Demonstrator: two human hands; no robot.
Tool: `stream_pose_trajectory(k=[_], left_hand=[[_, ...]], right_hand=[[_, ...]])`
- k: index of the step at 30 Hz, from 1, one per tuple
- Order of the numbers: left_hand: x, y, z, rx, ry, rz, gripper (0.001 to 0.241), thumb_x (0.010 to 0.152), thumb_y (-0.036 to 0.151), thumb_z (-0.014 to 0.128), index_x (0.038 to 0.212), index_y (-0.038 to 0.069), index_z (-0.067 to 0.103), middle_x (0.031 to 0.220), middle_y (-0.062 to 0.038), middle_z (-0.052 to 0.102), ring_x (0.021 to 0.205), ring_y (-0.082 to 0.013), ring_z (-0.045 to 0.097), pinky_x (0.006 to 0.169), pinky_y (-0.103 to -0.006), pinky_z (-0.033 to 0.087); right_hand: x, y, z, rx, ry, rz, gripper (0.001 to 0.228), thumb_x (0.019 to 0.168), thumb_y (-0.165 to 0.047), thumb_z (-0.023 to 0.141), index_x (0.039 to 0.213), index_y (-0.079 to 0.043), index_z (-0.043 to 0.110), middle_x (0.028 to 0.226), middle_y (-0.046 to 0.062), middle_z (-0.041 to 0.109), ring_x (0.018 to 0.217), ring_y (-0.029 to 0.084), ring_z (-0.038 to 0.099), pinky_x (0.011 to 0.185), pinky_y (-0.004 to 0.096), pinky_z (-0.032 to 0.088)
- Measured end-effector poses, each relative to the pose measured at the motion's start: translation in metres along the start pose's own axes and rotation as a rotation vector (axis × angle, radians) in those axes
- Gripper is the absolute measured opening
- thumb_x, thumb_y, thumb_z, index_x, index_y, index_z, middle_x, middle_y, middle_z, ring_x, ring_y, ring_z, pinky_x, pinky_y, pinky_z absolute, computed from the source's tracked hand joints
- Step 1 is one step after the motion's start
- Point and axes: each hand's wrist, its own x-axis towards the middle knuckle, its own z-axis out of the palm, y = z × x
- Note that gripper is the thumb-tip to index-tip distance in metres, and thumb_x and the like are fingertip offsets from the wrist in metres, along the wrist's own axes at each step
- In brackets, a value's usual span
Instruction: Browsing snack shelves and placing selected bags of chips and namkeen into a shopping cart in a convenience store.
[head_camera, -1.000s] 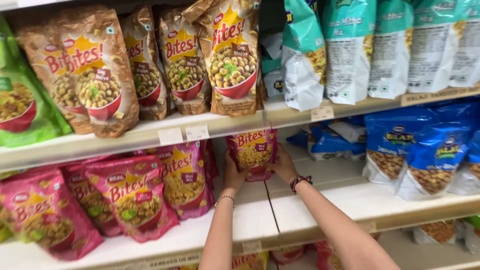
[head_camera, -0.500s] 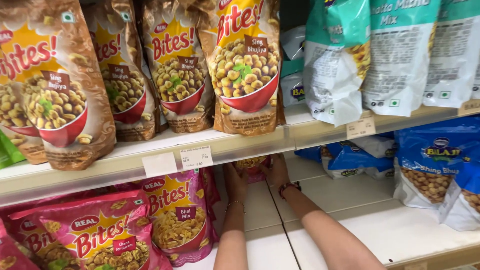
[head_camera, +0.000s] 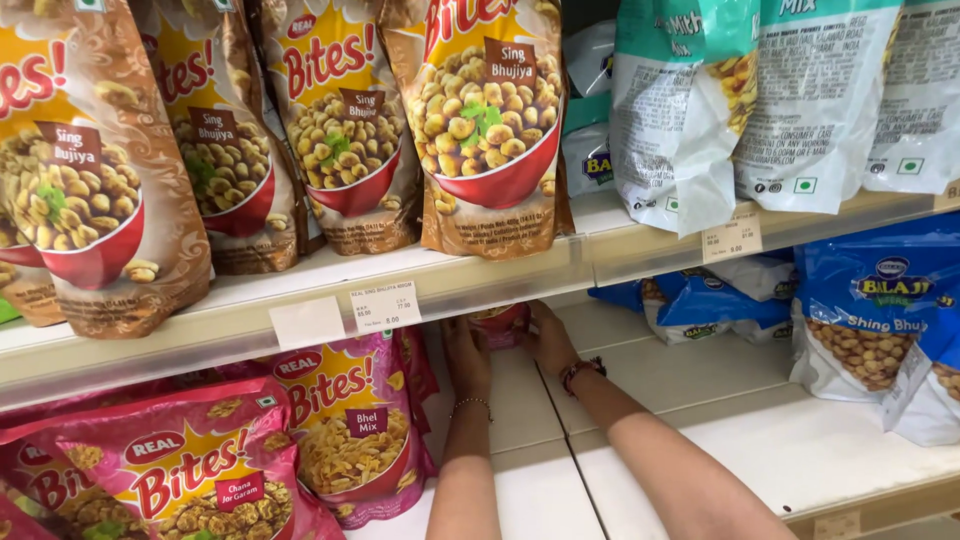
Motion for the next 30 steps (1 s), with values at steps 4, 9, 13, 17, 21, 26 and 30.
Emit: stream_pose_trajectory(k=[4,9,13,17,21,26,30], left_hand=[[0.000,-0.017,0.006,-0.004,0.000,0.001,0.068,0.083,-0.007,0.061,0.148,0.007,0.048,0.147,-0.023,0.047,0.093,-0.0330,0.066,0.084,-0.0385,0.057],[-0.004,0.019,-0.012,-0.128,-0.018,-0.083,0.067,0.086,0.003,0.063,0.150,0.009,0.046,0.131,-0.021,0.059,0.112,-0.0341,0.064,0.098,-0.0397,0.054],[-0.019,0.067,-0.021,-0.070,0.014,0.346,0.062,0.092,0.007,0.060,0.151,0.001,0.043,0.151,-0.027,0.047,0.141,-0.0449,0.044,0.121,-0.0488,0.032],[-0.062,0.121,-0.040,0.149,-0.176,0.060,0.064,0.098,0.029,0.055,0.153,0.001,0.037,0.157,-0.027,0.036,0.146,-0.0441,0.032,0.118,-0.0495,0.029],[-0.122,0.170,-0.075,0.451,-0.160,0.000,0.062,0.097,0.044,0.050,0.149,0.011,0.046,0.158,-0.019,0.038,0.144,-0.0403,0.034,0.117,-0.0549,0.027],[-0.197,0.237,-0.122,0.548,-0.112,0.041,0.056,0.103,0.042,0.048,0.148,0.008,0.050,0.157,-0.018,0.041,0.150,-0.0372,0.031,0.123,-0.0547,0.020],[-0.270,0.278,-0.144,0.507,-0.012,0.135,0.050,0.105,0.034,0.048,0.148,0.009,0.051,0.160,-0.016,0.041,0.155,-0.0362,0.025,0.127,-0.0556,0.014]], right_hand=[[0.007,0.018,-0.001,-0.037,-0.003,0.018,0.063,0.085,0.010,0.067,0.144,-0.002,0.048,0.143,0.016,0.059,0.132,0.027,0.060,0.109,0.035,0.053],[0.009,0.011,-0.015,-0.213,-0.043,-0.037,0.055,0.097,-0.010,0.064,0.149,-0.005,0.045,0.147,0.020,0.056,0.139,0.036,0.054,0.117,0.042,0.042],[-0.011,-0.016,-0.025,-0.225,-0.053,-0.130,0.068,0.094,-0.013,0.055,0.157,-0.005,0.033,0.155,0.023,0.043,0.146,0.041,0.040,0.122,0.050,0.034],[-0.060,-0.100,-0.054,-0.657,-0.120,0.007,0.065,0.100,-0.025,0.055,0.158,-0.013,0.030,0.163,0.020,0.028,0.149,0.045,0.023,0.117,0.063,0.023],[-0.121,-0.156,-0.086,-0.652,0.012,-0.090,0.063,0.098,-0.028,0.053,0.156,-0.012,0.034,0.164,0.016,0.032,0.151,0.041,0.027,0.119,0.062,0.024],[-0.206,-0.211,-0.122,-0.707,0.033,-0.077,0.057,0.104,-0.030,0.048,0.156,-0.009,0.037,0.164,0.015,0.032,0.154,0.040,0.022,0.124,0.062,0.013],[-0.287,-0.232,-0.139,-0.709,0.073,-0.070,0.051,0.109,-0.030,0.046,0.156,-0.012,0.042,0.169,0.012,0.029,0.159,0.037,0.015,0.126,0.062,0.004]])
